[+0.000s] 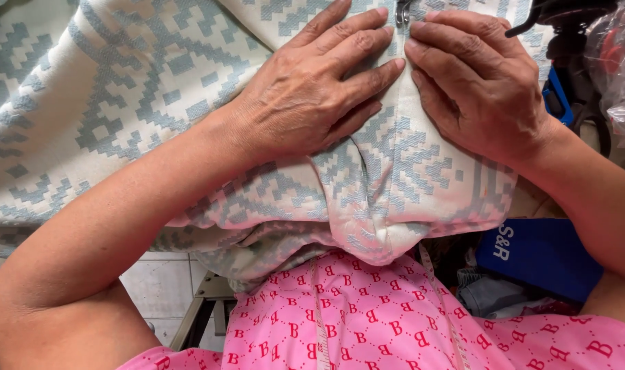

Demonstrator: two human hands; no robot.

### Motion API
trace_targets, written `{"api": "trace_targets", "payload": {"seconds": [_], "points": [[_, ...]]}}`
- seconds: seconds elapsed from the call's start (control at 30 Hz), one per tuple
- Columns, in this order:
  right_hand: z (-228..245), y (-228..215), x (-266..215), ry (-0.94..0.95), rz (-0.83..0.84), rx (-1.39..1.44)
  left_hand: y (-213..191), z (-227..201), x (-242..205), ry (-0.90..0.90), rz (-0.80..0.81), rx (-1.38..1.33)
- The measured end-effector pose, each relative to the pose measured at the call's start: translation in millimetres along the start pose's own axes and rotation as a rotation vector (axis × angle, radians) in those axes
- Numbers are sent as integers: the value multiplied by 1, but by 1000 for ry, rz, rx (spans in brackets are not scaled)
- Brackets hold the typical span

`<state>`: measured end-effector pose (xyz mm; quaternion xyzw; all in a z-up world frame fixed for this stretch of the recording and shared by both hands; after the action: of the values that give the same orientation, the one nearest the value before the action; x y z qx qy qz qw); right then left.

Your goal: Preparing and aligning fabric for sewing a curtain, including trimming loose threads with nippers.

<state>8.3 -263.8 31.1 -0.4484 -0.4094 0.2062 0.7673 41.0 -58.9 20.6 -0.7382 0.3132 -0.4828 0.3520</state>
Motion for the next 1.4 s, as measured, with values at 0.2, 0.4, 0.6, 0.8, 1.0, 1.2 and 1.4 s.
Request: {"api": "trace_targets", "payload": {"seconds": [0.2, 0.4, 0.6, 0.8, 1.0, 1.2, 1.4], "points": [[-5, -1, 6, -39, -11, -17, -5, 7, 3, 10, -47, 26], [-7, -2, 6, -57, -17, -101, -4, 11, 4, 90, -134, 159], [3, -9, 5, 7, 87, -5, 17, -13, 3, 20, -16, 213], [43, -4, -7, 27, 66, -18, 13, -50, -19, -50, 27, 145], [53, -2, -13, 17, -13, -15, 2, -42, -16, 32, -32, 126], [51, -4, -12, -3, -2, -45, 0, -39, -15, 38, -36, 88], [44, -2, -14, 10, 16, -60, 0, -35, -14, 15, -33, 85]]}}
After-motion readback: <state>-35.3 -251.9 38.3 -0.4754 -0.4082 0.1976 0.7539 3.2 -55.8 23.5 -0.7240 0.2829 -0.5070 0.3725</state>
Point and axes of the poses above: each hand's wrist, its own x-axis towards the middle knuckle, its own y-axis out of the palm, z = x × y, the point moved 4 cm from there along x, towards the middle knuckle, and after that the axes turned 5 degrees about x, right-handed, at the moved point
